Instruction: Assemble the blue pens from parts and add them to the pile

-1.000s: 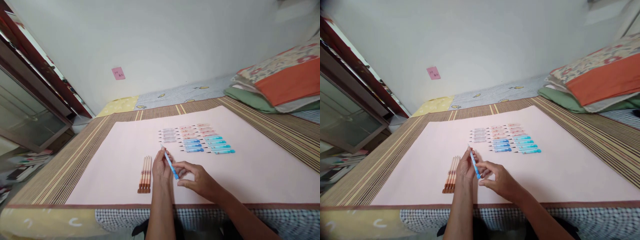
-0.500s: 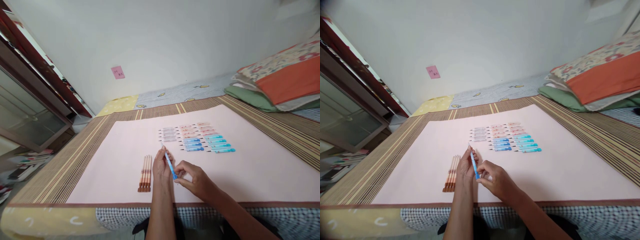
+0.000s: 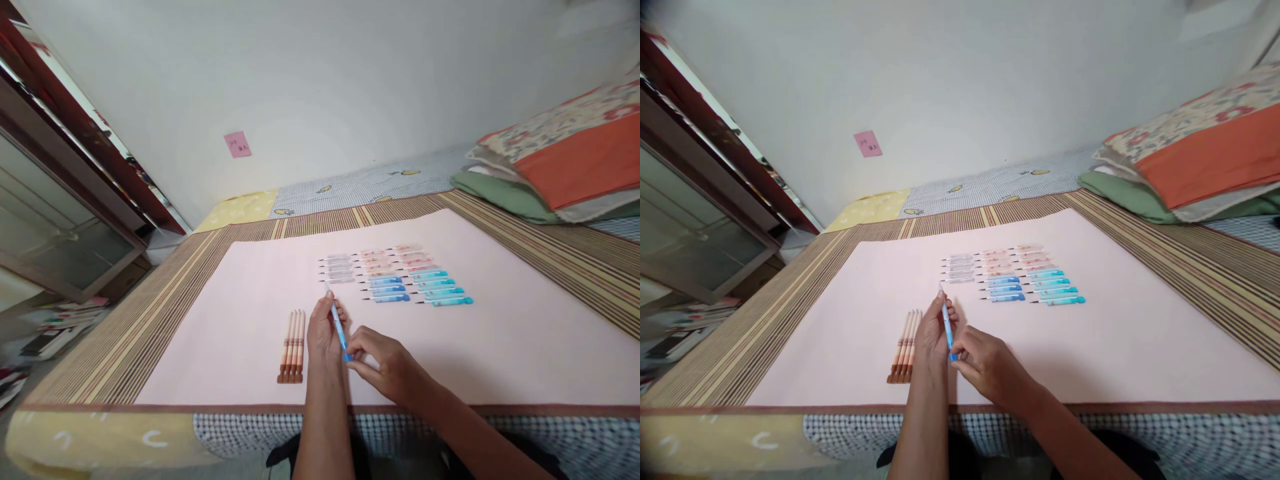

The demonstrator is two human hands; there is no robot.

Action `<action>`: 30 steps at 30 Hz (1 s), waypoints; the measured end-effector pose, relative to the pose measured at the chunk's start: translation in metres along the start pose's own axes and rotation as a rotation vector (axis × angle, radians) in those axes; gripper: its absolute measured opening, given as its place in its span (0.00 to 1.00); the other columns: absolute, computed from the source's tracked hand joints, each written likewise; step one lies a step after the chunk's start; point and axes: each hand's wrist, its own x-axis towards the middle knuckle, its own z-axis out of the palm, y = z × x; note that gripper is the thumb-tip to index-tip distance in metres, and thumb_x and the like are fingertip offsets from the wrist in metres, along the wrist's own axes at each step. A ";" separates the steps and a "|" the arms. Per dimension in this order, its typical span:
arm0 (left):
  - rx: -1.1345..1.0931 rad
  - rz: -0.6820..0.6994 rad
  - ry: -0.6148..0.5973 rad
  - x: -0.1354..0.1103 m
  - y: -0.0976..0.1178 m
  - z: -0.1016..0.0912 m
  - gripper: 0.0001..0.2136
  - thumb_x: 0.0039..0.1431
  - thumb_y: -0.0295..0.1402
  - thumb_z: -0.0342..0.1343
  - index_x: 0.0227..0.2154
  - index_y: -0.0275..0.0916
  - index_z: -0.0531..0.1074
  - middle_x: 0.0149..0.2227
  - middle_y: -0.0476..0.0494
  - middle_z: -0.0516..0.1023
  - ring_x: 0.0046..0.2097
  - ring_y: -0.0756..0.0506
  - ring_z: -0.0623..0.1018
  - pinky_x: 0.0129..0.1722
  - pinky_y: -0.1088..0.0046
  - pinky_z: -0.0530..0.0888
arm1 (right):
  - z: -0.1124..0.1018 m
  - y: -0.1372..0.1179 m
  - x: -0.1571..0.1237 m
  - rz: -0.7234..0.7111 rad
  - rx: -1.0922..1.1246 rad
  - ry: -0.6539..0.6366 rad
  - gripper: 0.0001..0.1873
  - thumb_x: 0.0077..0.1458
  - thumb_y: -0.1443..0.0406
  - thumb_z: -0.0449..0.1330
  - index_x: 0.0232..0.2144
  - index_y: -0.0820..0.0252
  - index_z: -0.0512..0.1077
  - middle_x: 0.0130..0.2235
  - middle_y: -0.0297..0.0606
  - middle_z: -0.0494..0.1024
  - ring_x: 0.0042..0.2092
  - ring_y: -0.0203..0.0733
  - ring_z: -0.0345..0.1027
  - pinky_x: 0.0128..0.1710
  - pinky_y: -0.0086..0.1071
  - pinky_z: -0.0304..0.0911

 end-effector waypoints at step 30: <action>0.612 0.268 0.161 -0.015 0.068 -0.037 0.17 0.47 0.44 0.68 0.31 0.32 0.78 0.31 0.41 0.80 0.29 0.50 0.76 0.27 0.75 0.69 | 0.040 -0.020 0.000 -0.091 -0.105 -0.046 0.13 0.55 0.77 0.56 0.37 0.55 0.64 0.35 0.34 0.71 0.36 0.39 0.66 0.35 0.30 0.61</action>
